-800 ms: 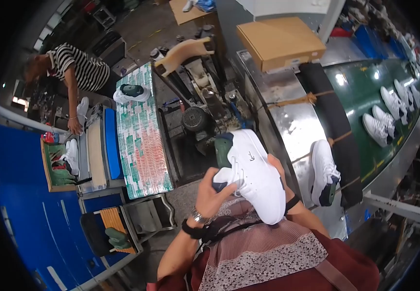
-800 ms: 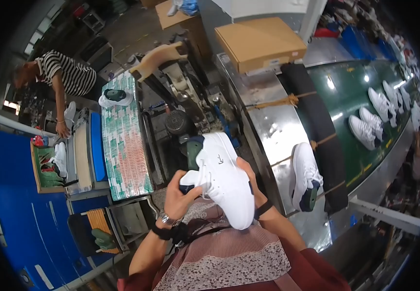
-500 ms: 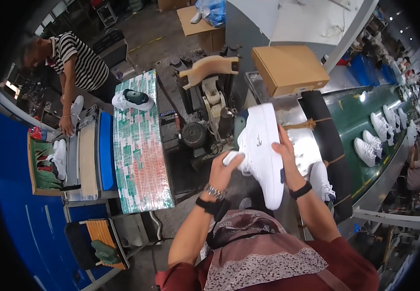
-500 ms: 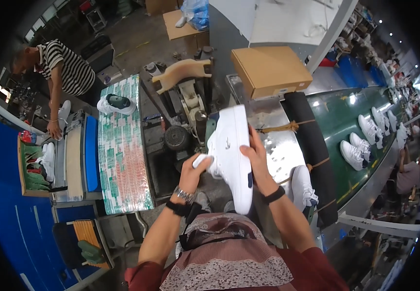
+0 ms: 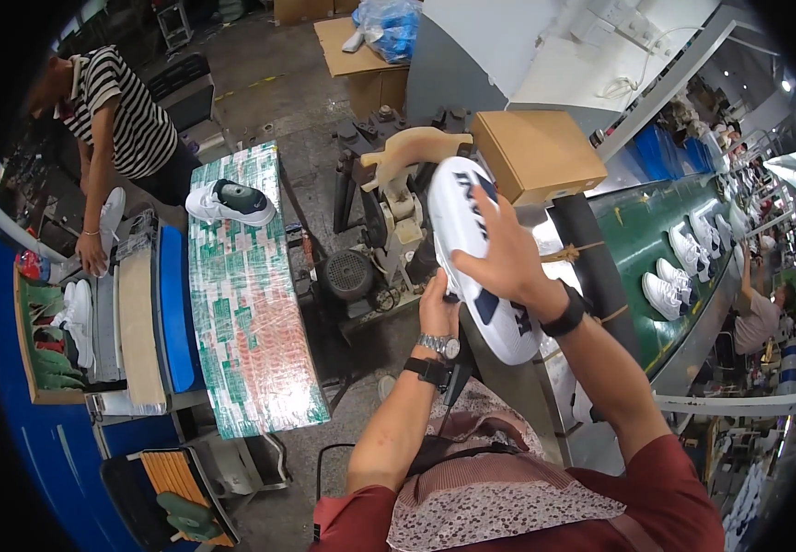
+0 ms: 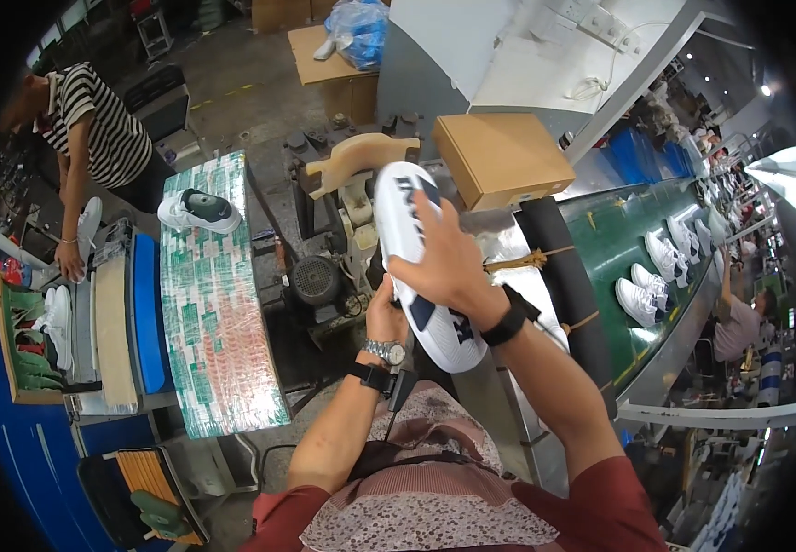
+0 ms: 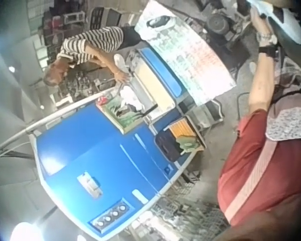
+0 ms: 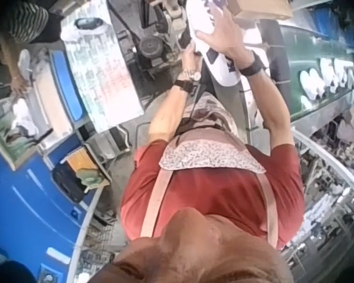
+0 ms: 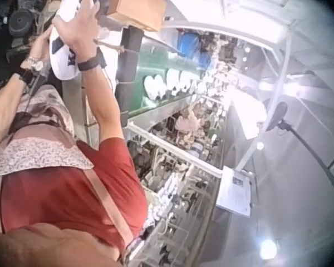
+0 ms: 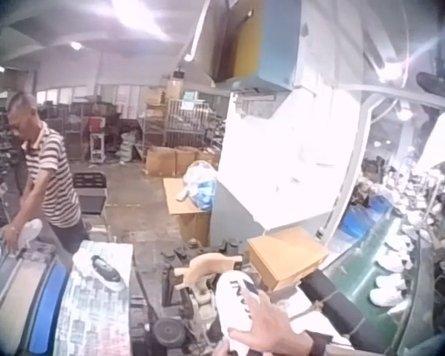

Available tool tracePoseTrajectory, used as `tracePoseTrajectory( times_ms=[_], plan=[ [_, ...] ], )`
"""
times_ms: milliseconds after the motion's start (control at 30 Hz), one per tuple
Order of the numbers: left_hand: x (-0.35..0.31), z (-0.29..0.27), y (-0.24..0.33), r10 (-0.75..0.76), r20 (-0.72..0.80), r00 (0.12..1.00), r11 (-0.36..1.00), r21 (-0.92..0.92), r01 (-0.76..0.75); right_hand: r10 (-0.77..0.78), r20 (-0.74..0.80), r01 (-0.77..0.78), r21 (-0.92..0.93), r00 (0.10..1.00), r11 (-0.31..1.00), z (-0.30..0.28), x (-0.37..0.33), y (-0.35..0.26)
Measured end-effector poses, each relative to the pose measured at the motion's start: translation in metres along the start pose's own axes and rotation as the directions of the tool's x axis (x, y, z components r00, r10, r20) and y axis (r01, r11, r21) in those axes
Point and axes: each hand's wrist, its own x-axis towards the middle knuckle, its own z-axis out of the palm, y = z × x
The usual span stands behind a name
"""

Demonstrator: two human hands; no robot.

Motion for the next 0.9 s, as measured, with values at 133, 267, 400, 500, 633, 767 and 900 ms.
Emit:
tracePoseTrajectory(
  times_ms=[133, 267, 400, 500, 633, 767, 900],
  plan=[
    [-0.018, -0.003, -0.017, -0.1, -0.124, 0.987, 0.995, 0.016, 0.102, -0.049, 0.062, 0.063, -0.242, 0.997, 0.968, 0.016, 0.012, -0.025],
    [-0.073, 0.036, -0.021, -0.161, 0.127, 0.979, 0.98, -0.095, 0.173, -0.134, -0.092, 0.129, -0.056, 0.987, 0.99, 0.021, -0.035, 0.007],
    [-0.072, 0.055, -0.018, -0.164, 0.167, 0.972, 0.964, -0.181, 0.193, -0.1, -0.045, 0.094, -0.124, 0.994, 0.988, 0.016, -0.042, -0.001],
    [-0.069, 0.059, -0.03, -0.115, 0.103, 0.988, 0.948, -0.284, 0.14, -0.075, -0.007, 0.074, -0.1, 0.997, 0.992, 0.011, -0.042, -0.002],
    [-0.066, 0.05, -0.029, -0.107, 0.141, 0.984, 0.95, -0.279, 0.143, -0.069, -0.064, 0.062, -0.093, 0.996, 0.994, 0.021, -0.051, 0.001],
    [-0.06, 0.034, -0.035, -0.051, 0.186, 0.981, 0.963, -0.252, 0.097, -0.089, -0.112, 0.081, -0.078, 0.99, 0.994, 0.026, -0.057, 0.004],
    [-0.06, 0.034, -0.036, -0.055, 0.165, 0.985, 0.968, -0.231, 0.093, -0.082, -0.158, 0.075, -0.048, 0.984, 0.996, 0.026, -0.062, 0.004]
  ],
)
